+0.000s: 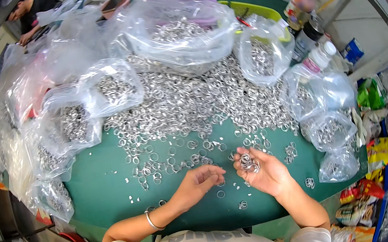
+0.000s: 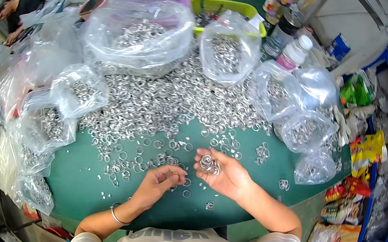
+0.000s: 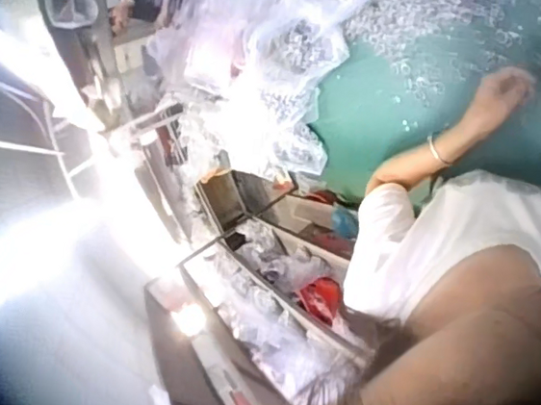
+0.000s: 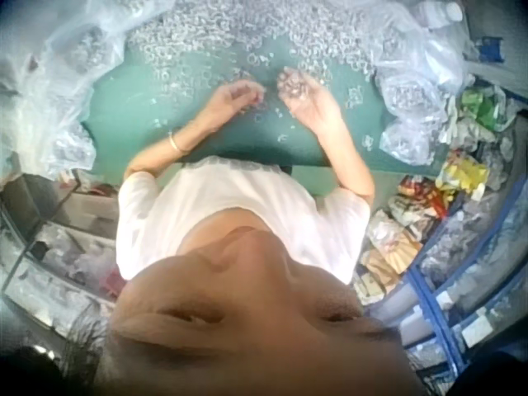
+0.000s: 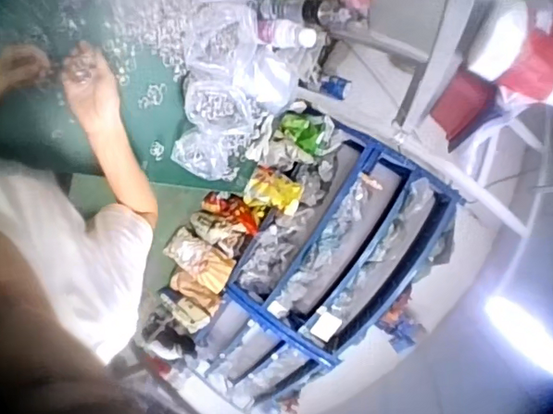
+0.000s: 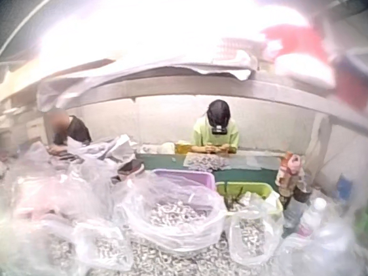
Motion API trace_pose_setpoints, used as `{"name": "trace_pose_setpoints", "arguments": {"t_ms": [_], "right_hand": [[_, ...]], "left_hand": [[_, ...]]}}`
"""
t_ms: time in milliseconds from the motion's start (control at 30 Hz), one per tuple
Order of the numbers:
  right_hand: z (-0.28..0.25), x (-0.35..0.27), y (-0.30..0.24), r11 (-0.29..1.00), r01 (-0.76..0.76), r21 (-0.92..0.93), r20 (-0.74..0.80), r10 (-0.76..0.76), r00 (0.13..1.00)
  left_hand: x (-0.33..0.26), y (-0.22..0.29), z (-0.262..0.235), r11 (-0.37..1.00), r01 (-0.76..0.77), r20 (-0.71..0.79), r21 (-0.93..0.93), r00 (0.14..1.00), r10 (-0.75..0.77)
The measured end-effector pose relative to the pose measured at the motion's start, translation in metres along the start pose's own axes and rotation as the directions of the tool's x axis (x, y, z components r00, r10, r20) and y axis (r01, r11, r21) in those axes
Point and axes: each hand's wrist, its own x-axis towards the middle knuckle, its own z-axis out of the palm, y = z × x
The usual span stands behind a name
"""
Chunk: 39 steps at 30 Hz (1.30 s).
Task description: The person sorts and organizes metal rings by hand on a workbench, picking them up from a pile and placing them into plastic bags.
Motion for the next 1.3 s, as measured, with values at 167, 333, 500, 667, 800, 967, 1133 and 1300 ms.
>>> {"name": "trace_pose_setpoints", "arguments": {"t_ms": [167,333,500,667,800,967,1133,1300], "right_hand": [[0.109,0.001,-0.024,0.940,0.282,-0.191,0.190,-0.247,0.950],[0.190,0.009,-0.048,0.609,0.778,-0.155,0.657,-0.524,0.542],[0.223,0.046,0.028,0.680,0.610,-0.407,0.647,-0.256,0.718],[0.236,0.122,0.079,0.928,0.024,-0.373,0.205,0.057,0.977],[0.273,0.151,0.058,0.942,0.023,-0.335,0.427,0.130,0.895],[0.233,0.121,0.067,0.599,0.455,-0.659,0.486,-0.124,0.865],[0.142,0.094,0.074,-0.199,0.547,-0.813,0.575,-0.122,0.809],[0.064,0.093,0.103,-0.769,0.440,-0.464,0.729,-0.049,0.683]], "left_hand": [[-0.023,-0.003,-0.018,0.995,-0.079,-0.126,0.066,0.988,0.086],[-0.038,-0.010,-0.030,0.982,-0.186,-0.172,0.021,0.967,0.186],[-0.060,-0.010,-0.044,0.986,-0.164,-0.244,0.014,0.956,0.163],[-0.074,-0.018,-0.053,0.982,-0.187,-0.261,0.001,0.948,0.180],[-0.084,-0.012,-0.068,0.968,-0.250,-0.301,0.019,0.922,0.244],[-0.081,0.009,-0.104,0.891,-0.322,-0.429,0.319,0.790,0.439],[-0.090,0.003,-0.124,0.414,-0.059,-0.256,0.908,0.704,0.663],[-0.090,-0.001,-0.122,0.284,0.021,-0.202,0.958,0.753,0.626]]}}
